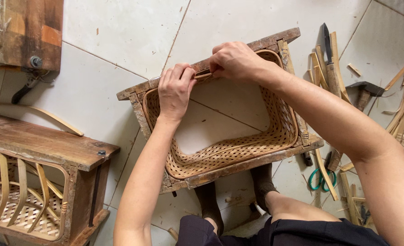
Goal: The person sits on the floor and assembles a woven bamboo basket. They fit a woven bamboo sheet into a wooden frame, bend and tuck flexible bamboo strips around the rim, and weave thin bamboo strips across the top opening to form ribs, pressing each strip into place by hand.
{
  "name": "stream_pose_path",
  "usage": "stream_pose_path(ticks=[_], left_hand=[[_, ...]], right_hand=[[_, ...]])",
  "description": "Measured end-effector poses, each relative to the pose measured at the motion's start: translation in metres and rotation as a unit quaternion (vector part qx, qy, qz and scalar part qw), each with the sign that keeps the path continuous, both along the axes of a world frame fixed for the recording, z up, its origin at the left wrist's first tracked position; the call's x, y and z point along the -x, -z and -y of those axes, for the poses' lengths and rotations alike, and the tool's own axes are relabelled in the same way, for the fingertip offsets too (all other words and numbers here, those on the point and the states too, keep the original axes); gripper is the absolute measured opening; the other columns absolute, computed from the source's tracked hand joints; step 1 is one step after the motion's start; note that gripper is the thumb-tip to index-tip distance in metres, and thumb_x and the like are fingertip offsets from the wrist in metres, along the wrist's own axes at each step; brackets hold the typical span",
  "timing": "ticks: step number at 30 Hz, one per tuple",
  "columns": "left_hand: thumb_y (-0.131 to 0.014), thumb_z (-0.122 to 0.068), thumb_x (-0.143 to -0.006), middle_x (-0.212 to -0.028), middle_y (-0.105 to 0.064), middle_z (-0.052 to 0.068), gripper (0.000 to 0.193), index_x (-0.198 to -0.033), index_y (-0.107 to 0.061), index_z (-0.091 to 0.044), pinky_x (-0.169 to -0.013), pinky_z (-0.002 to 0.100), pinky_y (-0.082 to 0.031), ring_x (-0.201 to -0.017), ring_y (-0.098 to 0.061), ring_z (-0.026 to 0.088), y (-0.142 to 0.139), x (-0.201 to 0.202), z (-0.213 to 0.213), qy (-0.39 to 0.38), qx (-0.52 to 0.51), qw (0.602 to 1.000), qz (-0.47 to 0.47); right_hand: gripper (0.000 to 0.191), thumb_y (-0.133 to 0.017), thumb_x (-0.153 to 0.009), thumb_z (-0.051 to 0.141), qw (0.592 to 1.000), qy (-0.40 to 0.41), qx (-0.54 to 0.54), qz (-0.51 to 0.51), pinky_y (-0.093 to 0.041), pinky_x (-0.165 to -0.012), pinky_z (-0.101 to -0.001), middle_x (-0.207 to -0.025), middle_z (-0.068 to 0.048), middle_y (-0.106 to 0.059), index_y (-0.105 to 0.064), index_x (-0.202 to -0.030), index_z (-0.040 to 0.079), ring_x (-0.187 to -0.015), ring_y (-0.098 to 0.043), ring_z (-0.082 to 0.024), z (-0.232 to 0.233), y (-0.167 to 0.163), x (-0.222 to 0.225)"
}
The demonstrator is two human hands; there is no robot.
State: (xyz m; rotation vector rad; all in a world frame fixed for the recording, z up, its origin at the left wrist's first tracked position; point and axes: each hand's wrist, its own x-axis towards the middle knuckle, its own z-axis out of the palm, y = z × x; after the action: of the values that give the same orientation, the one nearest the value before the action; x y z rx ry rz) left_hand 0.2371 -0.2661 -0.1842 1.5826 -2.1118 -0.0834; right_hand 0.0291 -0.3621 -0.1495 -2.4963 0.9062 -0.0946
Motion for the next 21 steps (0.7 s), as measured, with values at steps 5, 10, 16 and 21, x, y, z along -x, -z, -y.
stream_pose_path(ticks=[5, 10, 16, 21], left_hand=[[-0.086, -0.017, -0.082, -0.116, -0.059, 0.002, 0.037, -0.110, -0.062, -0.012, -0.087, 0.037, -0.058, -0.098, -0.066, 0.021, 0.008, -0.002, 0.001, -0.003, 0.045, 0.997, 0.058], [-0.086, -0.018, -0.086, -0.118, -0.058, 0.004, 0.038, -0.114, -0.062, -0.012, -0.088, 0.036, -0.061, -0.101, -0.066, 0.022, 0.015, -0.004, 0.006, 0.000, 0.024, 0.997, 0.078], [-0.077, -0.016, -0.083, -0.134, -0.059, 0.015, 0.040, -0.121, -0.064, -0.012, -0.113, 0.055, -0.047, -0.122, -0.063, 0.032, -0.003, 0.014, -0.057, 0.029, 0.007, 0.999, -0.024], [-0.077, -0.031, -0.089, -0.114, -0.073, 0.008, 0.029, -0.110, -0.074, -0.011, -0.091, 0.042, -0.054, -0.103, -0.068, 0.026, -0.015, 0.038, -0.182, 0.122, -0.298, 0.928, -0.189]], right_hand=[[0.006, -0.072, -0.099, 0.010, 0.978, 0.033, 0.190, 0.078, -0.059, -0.080, -0.0359, -0.104, -0.007, -0.066, -0.068, -0.102, 0.007, -0.092, -0.066, -0.021, -0.029, 0.010, 0.009], [0.013, -0.071, -0.097, 0.010, 0.935, 0.033, 0.349, 0.050, -0.055, -0.083, -0.0355, -0.110, -0.006, -0.065, -0.064, -0.109, 0.009, -0.099, -0.064, -0.021, -0.037, 0.020, 0.006], [0.016, -0.072, -0.093, 0.018, 0.980, 0.041, 0.120, 0.156, -0.051, -0.083, -0.0432, -0.109, -0.010, -0.068, -0.068, -0.105, 0.009, -0.098, -0.064, -0.026, -0.103, 0.014, 0.022], [0.034, -0.075, -0.089, 0.035, 0.952, -0.070, -0.282, 0.099, -0.053, -0.085, -0.0442, -0.105, -0.011, -0.068, -0.072, -0.108, 0.006, -0.099, -0.065, -0.028, -0.190, 0.013, 0.065]])
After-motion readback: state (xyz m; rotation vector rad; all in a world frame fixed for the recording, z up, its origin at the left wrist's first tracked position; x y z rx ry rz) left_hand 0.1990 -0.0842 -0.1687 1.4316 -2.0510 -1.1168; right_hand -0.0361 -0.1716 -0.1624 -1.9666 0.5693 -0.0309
